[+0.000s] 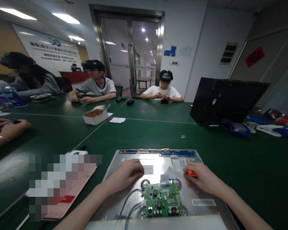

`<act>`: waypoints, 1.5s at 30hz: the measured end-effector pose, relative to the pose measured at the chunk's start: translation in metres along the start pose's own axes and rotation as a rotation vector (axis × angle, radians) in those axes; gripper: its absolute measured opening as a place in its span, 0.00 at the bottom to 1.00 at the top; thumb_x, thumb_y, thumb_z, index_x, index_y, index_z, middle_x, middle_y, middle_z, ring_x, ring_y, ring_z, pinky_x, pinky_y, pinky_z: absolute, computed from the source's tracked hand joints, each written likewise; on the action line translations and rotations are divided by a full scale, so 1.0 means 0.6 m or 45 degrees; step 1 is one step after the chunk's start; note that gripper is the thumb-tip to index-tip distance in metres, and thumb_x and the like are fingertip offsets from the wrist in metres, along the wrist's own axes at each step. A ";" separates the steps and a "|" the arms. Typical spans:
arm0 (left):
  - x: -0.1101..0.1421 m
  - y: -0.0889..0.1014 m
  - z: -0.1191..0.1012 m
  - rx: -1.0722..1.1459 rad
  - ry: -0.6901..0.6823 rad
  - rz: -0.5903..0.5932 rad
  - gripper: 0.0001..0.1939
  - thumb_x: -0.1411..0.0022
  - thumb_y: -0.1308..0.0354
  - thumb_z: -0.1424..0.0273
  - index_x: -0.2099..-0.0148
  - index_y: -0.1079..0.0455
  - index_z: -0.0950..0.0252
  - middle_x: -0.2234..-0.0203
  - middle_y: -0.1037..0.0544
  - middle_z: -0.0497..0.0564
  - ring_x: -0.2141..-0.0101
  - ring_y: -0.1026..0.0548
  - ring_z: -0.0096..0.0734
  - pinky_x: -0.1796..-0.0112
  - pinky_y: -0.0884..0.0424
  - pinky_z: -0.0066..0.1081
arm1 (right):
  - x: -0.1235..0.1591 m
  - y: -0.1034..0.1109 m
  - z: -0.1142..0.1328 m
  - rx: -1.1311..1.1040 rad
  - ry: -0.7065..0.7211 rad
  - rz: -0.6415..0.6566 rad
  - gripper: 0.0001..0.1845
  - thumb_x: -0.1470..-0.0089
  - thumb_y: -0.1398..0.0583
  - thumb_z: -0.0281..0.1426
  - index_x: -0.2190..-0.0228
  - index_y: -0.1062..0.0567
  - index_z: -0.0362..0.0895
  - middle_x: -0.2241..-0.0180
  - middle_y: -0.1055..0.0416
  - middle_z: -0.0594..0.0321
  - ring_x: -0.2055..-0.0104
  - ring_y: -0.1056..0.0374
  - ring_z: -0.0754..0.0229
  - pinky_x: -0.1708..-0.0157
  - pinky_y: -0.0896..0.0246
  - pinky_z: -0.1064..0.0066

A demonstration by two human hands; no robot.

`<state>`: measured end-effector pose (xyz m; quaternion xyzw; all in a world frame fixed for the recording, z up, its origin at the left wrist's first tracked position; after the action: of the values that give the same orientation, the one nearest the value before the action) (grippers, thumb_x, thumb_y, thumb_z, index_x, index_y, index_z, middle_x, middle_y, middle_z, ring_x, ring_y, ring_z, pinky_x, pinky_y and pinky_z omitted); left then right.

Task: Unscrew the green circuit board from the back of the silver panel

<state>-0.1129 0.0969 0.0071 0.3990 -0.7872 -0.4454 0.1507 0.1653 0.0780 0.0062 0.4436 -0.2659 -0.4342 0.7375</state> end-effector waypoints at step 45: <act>0.007 0.023 0.005 0.063 0.099 0.050 0.07 0.38 0.43 0.69 0.64 0.25 0.65 0.68 0.25 0.50 0.68 0.28 0.33 0.66 0.36 0.29 | -0.010 -0.025 -0.001 0.282 -0.019 -0.073 0.15 0.47 0.45 0.18 0.62 0.25 0.44 0.57 0.26 0.57 0.59 0.27 0.53 0.63 0.34 0.64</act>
<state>-0.1240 0.0997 0.0162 0.4040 -0.7992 -0.4070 0.1801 0.1566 0.0799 -0.0074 0.5266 -0.3050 -0.4265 0.6692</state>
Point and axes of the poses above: each hand's wrist, its own x-axis away from the middle knuckle, its own y-axis out of the back of the hand, z = x × y, the point moved 5 cm from there along -x, towards the middle knuckle
